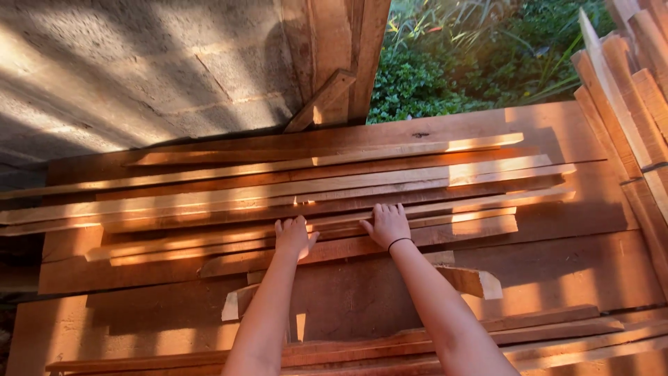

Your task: Sorting and bundling thin wooden slats into bundles on a workbench.

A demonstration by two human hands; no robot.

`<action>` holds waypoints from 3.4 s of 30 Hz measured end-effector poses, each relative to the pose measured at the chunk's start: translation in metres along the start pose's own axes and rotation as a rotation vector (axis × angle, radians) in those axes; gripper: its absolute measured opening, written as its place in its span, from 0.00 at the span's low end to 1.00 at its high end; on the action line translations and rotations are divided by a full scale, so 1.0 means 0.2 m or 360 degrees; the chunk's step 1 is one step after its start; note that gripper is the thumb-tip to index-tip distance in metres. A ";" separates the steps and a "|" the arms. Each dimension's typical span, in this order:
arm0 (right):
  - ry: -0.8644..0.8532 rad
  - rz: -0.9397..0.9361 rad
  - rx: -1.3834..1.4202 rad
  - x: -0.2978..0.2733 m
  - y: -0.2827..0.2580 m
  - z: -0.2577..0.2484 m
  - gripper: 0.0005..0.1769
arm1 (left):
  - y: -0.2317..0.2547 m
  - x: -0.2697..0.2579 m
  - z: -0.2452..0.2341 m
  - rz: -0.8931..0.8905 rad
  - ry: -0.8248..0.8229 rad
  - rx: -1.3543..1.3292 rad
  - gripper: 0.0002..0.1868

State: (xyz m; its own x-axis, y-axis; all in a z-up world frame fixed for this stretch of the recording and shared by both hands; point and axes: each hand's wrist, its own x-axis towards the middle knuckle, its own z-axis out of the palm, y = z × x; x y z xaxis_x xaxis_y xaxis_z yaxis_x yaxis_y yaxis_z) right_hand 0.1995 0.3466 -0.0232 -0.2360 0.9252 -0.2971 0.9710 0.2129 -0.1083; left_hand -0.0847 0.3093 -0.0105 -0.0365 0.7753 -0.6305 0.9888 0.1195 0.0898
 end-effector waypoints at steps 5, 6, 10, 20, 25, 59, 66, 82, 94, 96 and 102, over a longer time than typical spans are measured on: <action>-0.0154 0.0016 -0.0018 -0.01 0.00 -0.09 0.31 | -0.02 0.01 -0.01 -0.0018 0.0114 -0.0013 0.28; -0.0132 -0.0034 -0.0104 -0.03 0.00 -0.11 0.35 | -0.03 -0.02 0.00 -0.0010 0.0163 -0.0001 0.30; -0.0052 -0.0182 -0.0154 0.00 0.05 -0.20 0.32 | -0.05 -0.02 -0.12 0.0090 0.0210 0.0172 0.26; 0.0312 -0.0381 -0.0184 -0.49 0.12 -0.89 0.31 | 0.03 -0.66 -0.50 0.0590 0.0807 0.0078 0.24; 0.0375 -0.0408 -0.0139 -0.93 0.11 -1.20 0.32 | 0.10 -1.07 -0.60 0.0679 0.1015 0.0187 0.25; -0.0653 -0.0459 -0.0174 -0.74 0.08 0.12 0.23 | 0.00 -0.63 0.56 0.0530 0.0109 0.0089 0.22; -0.0761 -0.0392 -0.0048 -0.72 0.08 0.14 0.17 | -0.04 -0.54 0.70 0.0632 0.0371 0.0228 0.25; -0.0315 -0.0111 0.0245 -1.09 -0.07 0.06 0.32 | 0.09 -0.80 0.78 0.0257 0.0354 -0.0268 0.31; -0.0279 0.0074 0.0193 -1.18 -0.12 0.13 0.30 | 0.10 -0.95 0.80 0.0147 0.0460 -0.0485 0.30; -0.0303 0.0105 0.0156 -1.17 -0.10 0.20 0.29 | 0.09 -0.99 0.79 0.0191 0.0511 -0.0445 0.28; -0.0493 0.0075 0.0341 -1.26 -0.11 0.08 0.39 | 0.03 -1.01 0.87 0.0188 0.0471 -0.0421 0.21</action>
State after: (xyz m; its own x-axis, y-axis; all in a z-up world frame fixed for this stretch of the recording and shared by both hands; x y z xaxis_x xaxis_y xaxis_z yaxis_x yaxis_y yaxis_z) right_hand 0.2363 0.1027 0.0393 -0.2232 0.7868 -0.5755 0.9591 0.0716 -0.2740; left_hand -0.0454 0.0454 -0.0153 -0.0035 0.9335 -0.3585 0.9186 0.1447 0.3678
